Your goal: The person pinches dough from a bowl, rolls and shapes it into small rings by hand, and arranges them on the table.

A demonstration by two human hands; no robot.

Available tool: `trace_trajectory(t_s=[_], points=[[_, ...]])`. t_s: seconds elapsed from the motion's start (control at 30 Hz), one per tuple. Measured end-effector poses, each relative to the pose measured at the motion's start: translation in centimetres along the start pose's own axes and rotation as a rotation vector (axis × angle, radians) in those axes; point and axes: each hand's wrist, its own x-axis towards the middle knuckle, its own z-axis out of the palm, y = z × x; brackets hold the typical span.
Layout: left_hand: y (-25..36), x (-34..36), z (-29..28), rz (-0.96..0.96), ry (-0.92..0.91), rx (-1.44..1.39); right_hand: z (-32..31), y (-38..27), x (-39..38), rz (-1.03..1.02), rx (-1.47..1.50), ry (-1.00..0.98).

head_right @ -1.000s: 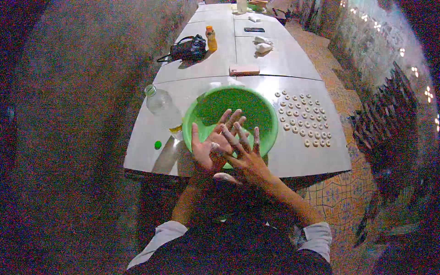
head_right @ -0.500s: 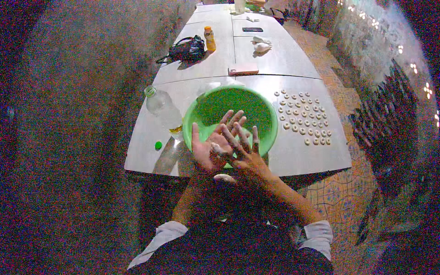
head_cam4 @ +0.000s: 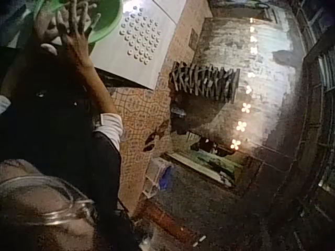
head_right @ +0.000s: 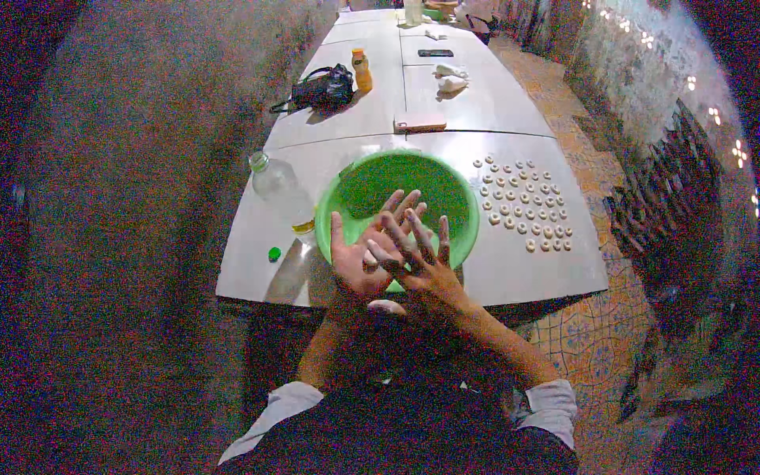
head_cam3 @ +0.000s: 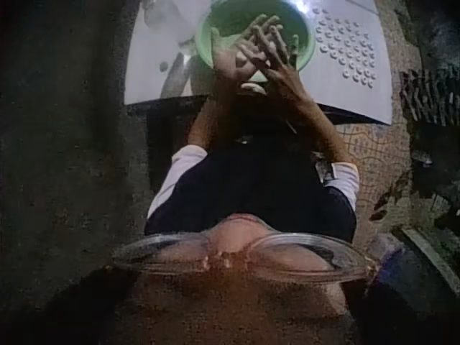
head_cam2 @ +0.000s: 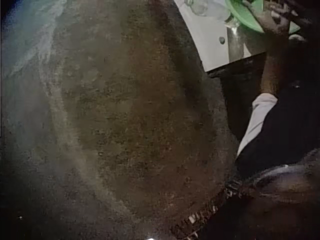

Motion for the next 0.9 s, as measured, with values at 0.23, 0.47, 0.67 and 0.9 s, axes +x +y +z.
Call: trace_trajectory(t_s=[0.23, 0.47, 0.67, 0.9], points=[[0.3, 0.7, -0.6, -0.049, -0.125, 0.058, 0.4, 2.0, 0.5, -0.100, -0.054, -0.032], [-0.2, 0.2, 0.2, -0.076, -0.029, 0.057, -0.2, 1.5, 0.0, -0.182, 0.003, 0.046], [-0.9, 0.2, 1.1, -0.076, -0.039, 0.006, -0.2, 1.7, -0.1, -0.205, 0.020, -0.021], [-1.0, 0.3, 1.0, -0.056, -0.045, 0.143, -0.2, 2.0, 0.1, -0.197, -0.049, -0.027]])
